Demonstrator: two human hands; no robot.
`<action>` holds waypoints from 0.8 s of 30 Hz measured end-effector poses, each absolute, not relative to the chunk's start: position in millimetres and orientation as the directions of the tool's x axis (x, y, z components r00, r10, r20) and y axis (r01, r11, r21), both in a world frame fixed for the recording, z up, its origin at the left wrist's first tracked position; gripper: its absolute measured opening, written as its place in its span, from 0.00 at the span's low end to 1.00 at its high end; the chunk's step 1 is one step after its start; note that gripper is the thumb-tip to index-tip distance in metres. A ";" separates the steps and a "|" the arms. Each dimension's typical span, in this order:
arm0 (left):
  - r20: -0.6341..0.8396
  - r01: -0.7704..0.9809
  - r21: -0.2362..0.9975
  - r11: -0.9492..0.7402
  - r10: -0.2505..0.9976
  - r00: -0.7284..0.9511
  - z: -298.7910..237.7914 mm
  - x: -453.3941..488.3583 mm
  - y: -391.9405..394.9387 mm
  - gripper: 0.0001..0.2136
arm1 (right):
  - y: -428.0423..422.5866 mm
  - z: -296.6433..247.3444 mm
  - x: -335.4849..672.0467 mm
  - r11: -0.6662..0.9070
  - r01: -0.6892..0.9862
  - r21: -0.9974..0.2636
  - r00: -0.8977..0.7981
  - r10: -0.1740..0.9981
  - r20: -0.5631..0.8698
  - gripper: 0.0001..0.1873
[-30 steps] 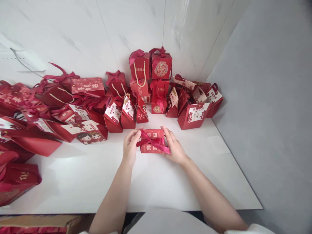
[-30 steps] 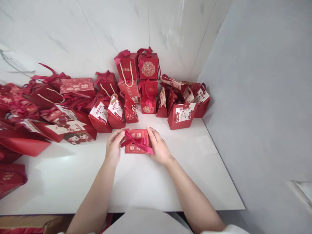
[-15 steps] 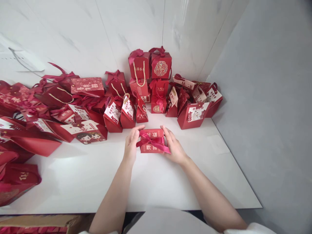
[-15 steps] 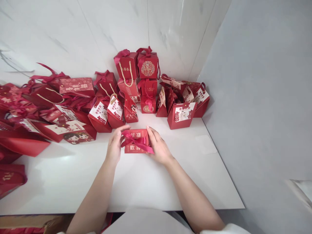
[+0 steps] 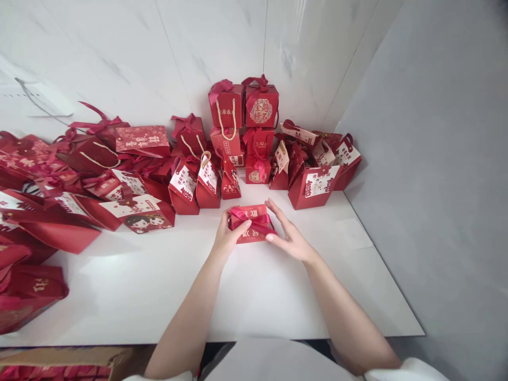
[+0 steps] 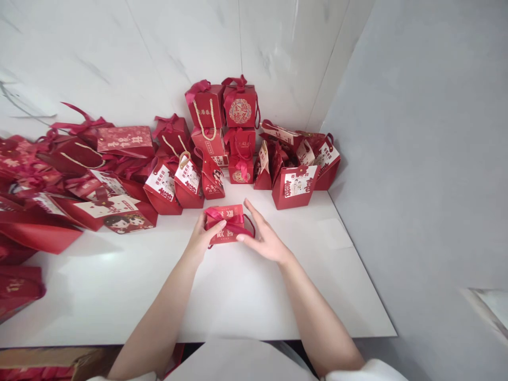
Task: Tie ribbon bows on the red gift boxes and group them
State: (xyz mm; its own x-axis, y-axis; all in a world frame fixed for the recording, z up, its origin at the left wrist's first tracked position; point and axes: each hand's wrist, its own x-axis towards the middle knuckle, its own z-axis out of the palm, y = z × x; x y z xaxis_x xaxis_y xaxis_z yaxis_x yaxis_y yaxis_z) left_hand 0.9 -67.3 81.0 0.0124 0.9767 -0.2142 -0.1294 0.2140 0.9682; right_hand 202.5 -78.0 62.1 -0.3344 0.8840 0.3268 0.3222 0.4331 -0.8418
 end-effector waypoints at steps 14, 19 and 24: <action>-0.357 -0.109 0.932 0.347 0.928 -0.103 84.1 0.2 -63.5 0.27 | -84.0 63.4 185.2 0.553 0.711 -0.434 -0.231 0.767 0.599 0.18; -0.312 -0.037 0.949 0.313 0.949 0.037 84.1 2.9 -68.3 0.27 | -86.4 61.5 179.8 0.416 0.710 -0.568 -0.183 0.888 0.422 0.26; 0.040 0.217 0.976 -0.006 0.987 -0.153 84.9 -6.6 -75.0 0.25 | -88.8 61.2 179.8 0.324 0.632 -0.704 -0.196 0.946 0.259 0.29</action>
State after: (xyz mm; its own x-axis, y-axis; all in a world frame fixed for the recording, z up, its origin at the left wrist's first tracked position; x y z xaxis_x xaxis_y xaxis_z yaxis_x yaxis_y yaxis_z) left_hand -6.6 -75.0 84.9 -0.1534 0.9873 0.0402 0.2171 -0.0060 0.9761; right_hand 179.8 -88.8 61.2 -0.1957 0.9458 0.2591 0.6324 0.3237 -0.7038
